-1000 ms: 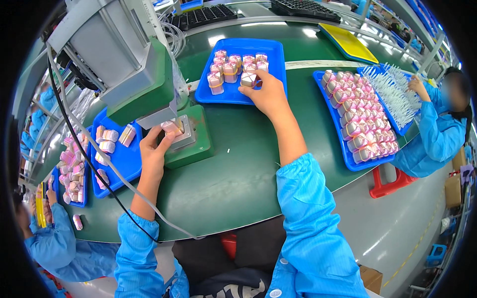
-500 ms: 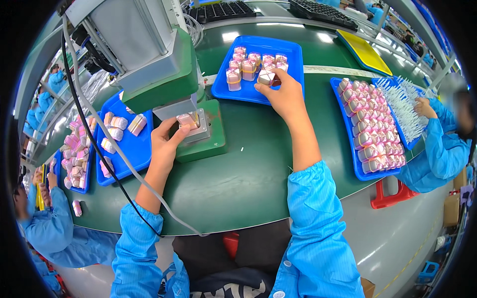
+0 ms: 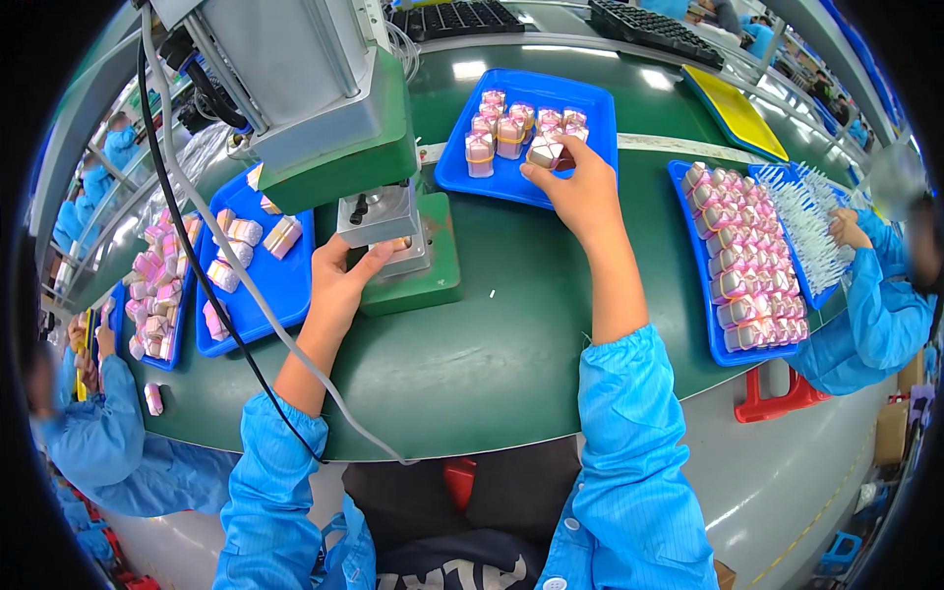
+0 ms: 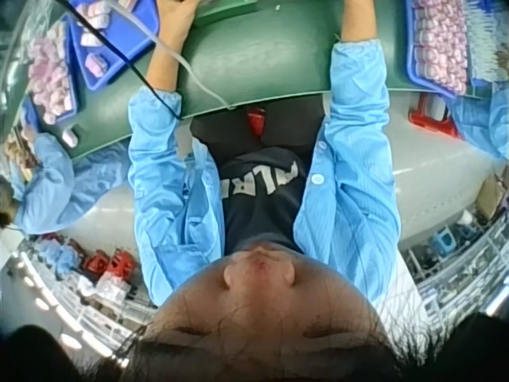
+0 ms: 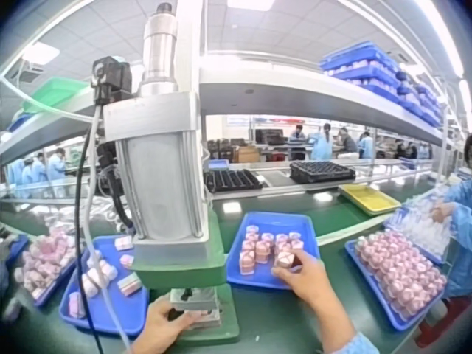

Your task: Using a press machine and hands to assemble small electronic components at a factory workbench.

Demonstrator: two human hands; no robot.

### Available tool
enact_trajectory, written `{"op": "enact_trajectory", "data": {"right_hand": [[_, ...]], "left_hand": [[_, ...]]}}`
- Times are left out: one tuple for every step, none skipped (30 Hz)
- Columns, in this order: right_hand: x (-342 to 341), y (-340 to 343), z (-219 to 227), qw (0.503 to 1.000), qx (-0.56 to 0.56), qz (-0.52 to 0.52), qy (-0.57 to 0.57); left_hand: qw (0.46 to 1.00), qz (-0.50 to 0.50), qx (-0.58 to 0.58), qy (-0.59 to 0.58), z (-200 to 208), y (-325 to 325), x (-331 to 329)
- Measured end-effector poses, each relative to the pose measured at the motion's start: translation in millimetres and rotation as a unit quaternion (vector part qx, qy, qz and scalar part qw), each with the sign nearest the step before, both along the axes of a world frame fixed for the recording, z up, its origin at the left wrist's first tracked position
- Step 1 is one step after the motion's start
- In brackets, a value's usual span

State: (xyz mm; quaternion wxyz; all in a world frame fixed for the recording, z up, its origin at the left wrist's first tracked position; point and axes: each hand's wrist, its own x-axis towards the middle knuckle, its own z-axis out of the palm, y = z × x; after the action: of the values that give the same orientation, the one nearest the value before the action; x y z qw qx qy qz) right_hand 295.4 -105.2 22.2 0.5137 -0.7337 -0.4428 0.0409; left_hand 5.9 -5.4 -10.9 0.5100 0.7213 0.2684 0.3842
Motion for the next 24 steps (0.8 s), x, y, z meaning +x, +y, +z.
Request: {"op": "enact_trajectory", "data": {"right_hand": [[0,0,0,1.0,-0.002,0.003,0.0],[0,0,0,1.0,-0.003,0.002,-0.001],[-1,1,-1,1.0,-0.004,0.001,-0.003],[-1,1,-1,1.0,-0.006,0.0,-0.005],[-1,1,-1,1.0,-0.005,0.001,-0.006],[0,1,-2,1.0,-0.003,0.002,-0.006],[0,1,-2,1.0,-0.002,0.003,-0.007],[1,1,-3,1.0,-0.001,0.001,-0.008],[2,2,-4,1.0,0.0,-0.001,-0.009],[3,2,-6,1.0,0.0,-0.003,-0.01],[2,2,-5,1.0,0.0,-0.004,-0.013],[2,2,-5,1.0,-0.001,-0.005,-0.016],[1,2,-5,1.0,-0.002,-0.007,-0.018],[1,2,-4,1.0,-0.003,-0.004,-0.019],[0,2,-3,1.0,-0.004,-0.002,-0.02],[0,2,-3,1.0,-0.005,0.0,-0.021],[0,1,-3,1.0,-0.005,0.001,-0.02],[0,1,-3,1.0,-0.005,0.001,-0.019],[0,1,-3,1.0,-0.005,0.002,-0.018],[0,1,-3,1.0,-0.001,0.001,-0.016],[-1,2,-4,1.0,0.002,0.0,-0.014],[-1,2,-4,1.0,0.006,-0.002,-0.012],[-1,2,-3,1.0,0.007,0.001,-0.011],[-2,2,-3,1.0,0.009,0.003,-0.009]], "left_hand": [[1.0,0.013,0.012,-0.003,0,-1,0],[0.999,0.026,0.025,-0.006,0,-2,1],[0.998,0.039,0.038,-0.01,1,-2,2],[0.999,0.028,0.032,-0.007,0,-1,1],[1.0,0.016,0.026,-0.004,-1,0,0],[1.0,0.005,0.02,-0.001,-1,1,-1],[1.0,0.002,0.019,-0.005,0,1,0],[1.0,-0.001,0.017,-0.008,1,0,1],[1.0,0.0,0.019,-0.014,3,-1,2],[1.0,0.002,0.02,-0.019,5,-3,2],[0.999,0.009,0.025,-0.027,8,-6,3],[0.999,0.017,0.031,-0.035,10,-7,3],[0.999,0.006,0.024,-0.027,9,-5,3],[1.0,-0.004,0.017,-0.019,6,-3,2],[1.0,-0.015,0.01,-0.011,5,-2,0],[1.0,-0.011,0.017,-0.015,4,-1,0],[0.999,-0.008,0.024,-0.02,4,-1,0],[0.999,-0.006,0.031,-0.024,5,-1,1],[0.999,0.0,0.03,-0.028,5,-3,2],[0.999,0.006,0.029,-0.032,6,-4,2],[0.999,0.012,0.029,-0.036,7,-5,3],[0.999,0.0,0.029,-0.027,7,-4,2],[0.999,-0.011,0.029,-0.017,6,-2,1],[0.999,-0.023,0.028,-0.008,6,-1,0]]}}
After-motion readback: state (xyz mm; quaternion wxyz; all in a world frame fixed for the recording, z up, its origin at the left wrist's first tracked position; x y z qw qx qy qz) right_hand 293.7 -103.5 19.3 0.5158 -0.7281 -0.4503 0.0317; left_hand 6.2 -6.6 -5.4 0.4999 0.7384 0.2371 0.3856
